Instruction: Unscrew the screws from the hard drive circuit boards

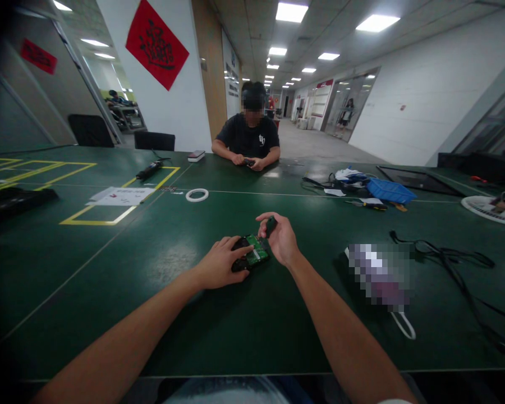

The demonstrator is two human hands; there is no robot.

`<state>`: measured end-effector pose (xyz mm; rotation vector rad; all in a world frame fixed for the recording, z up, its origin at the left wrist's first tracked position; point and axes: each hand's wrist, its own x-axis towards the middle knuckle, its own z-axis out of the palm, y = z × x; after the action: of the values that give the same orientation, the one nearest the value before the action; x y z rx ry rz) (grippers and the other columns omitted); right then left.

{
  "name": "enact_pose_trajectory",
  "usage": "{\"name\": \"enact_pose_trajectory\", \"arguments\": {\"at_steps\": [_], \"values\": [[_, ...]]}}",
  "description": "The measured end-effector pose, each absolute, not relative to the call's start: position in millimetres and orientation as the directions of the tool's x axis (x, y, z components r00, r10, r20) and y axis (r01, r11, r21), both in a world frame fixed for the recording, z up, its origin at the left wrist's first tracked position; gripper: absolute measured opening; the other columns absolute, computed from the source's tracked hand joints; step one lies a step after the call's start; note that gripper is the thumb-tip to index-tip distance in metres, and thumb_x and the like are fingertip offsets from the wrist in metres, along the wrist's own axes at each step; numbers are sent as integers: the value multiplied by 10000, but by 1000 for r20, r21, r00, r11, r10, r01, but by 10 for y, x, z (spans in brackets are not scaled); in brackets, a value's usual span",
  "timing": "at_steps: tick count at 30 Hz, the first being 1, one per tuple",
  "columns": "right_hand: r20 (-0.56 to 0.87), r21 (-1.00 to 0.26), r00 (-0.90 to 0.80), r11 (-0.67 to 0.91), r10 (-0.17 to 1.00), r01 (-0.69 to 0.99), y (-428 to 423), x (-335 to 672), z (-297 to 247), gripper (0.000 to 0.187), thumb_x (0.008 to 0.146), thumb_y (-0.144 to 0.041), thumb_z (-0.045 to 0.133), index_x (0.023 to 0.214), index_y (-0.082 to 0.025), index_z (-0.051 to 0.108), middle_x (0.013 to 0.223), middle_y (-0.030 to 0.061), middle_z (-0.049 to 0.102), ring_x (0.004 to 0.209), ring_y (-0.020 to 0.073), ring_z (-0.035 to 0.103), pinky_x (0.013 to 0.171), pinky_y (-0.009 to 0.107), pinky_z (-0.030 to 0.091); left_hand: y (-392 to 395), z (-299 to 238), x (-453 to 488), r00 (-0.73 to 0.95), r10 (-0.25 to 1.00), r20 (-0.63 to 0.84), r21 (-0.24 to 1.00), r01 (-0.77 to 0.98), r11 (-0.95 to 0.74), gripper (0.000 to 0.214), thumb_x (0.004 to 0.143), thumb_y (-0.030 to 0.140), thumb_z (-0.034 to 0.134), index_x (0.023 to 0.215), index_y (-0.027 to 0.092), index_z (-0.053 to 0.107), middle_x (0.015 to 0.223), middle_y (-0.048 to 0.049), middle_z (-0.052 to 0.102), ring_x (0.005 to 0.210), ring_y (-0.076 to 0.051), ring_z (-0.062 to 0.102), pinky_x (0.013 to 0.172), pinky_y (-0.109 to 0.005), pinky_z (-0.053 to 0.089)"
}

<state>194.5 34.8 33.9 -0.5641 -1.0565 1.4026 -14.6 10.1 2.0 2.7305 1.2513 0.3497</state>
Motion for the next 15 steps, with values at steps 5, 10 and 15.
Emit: {"name": "enact_pose_trajectory", "arguments": {"at_steps": [5,10,15], "values": [[254,-846,-85,178,964,-503,362,2016,350,195,855,-348,606,756,-200,687,838,48,651,844,212,628,843,368,501,94,27,-158,633,758,156,208,729,-652,732,836,581,662,1502,325,496,1507,-154,419,1333,-402,435,1054,-542,420],[219,-822,-136,108,966,-560,358,2026,362,207,856,-365,554,768,-216,666,728,35,625,664,186,568,674,338,474,94,38,-153,628,765,145,212,735,-644,728,834,578,667,1498,329,501,1510,-148,419,1334,-403,431,1058,-543,415],[234,-868,-167,129,958,-480,332,2035,416,282,858,-380,516,839,-206,737,673,26,531,616,170,477,658,340,458,100,28,-149,628,763,150,213,733,-646,729,831,580,673,1496,335,502,1514,-142,417,1328,-401,436,1055,-544,417]]}}
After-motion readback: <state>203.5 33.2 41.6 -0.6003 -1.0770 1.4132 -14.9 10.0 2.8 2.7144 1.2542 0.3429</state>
